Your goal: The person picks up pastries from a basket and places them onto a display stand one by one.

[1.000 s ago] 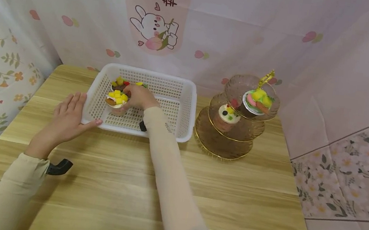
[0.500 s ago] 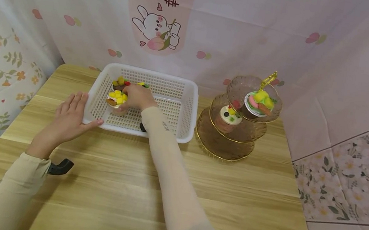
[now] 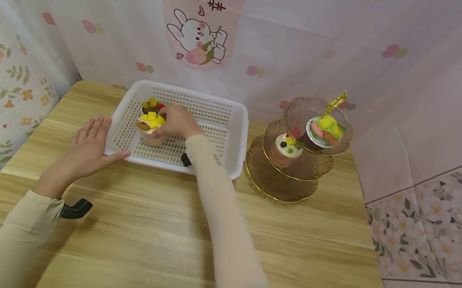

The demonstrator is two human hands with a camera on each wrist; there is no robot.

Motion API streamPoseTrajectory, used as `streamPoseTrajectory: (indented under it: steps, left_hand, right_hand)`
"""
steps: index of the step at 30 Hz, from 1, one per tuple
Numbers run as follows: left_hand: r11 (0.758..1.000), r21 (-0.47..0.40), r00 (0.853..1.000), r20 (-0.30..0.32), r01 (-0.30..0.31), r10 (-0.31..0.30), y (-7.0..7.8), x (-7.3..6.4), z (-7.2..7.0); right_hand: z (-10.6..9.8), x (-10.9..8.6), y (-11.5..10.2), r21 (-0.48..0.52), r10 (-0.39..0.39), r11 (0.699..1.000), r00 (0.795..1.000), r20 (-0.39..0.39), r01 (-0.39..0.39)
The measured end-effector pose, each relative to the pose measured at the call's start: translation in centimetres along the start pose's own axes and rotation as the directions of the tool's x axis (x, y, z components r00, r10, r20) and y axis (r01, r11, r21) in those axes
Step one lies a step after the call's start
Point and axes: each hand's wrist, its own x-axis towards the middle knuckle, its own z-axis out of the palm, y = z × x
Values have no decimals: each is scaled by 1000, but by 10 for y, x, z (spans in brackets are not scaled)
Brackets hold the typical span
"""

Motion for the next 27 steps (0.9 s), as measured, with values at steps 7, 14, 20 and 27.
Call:
streamPoseTrajectory:
  steps: [7,14,20,27]
  left_hand:
    - [1000,7,1000,7,5,-5,1,0,0]
    - [1000,3,1000,8,0,0,2,-1,-1]
    - [1000,2,1000,13,4,-4,2,-1,-2]
    - [1000,-7,1000,21,5,-5,4,-1,-2]
  right_hand:
    - [-20,-13,-1,148,4,989,998,-60,5]
    - [-47,-35,-12,246,4,968,982,-191,44]
    - [-59,-61,-13,392,-3,908,937,-349,148]
    - [-61,-103,-13,463,74,873,899,-433,151]
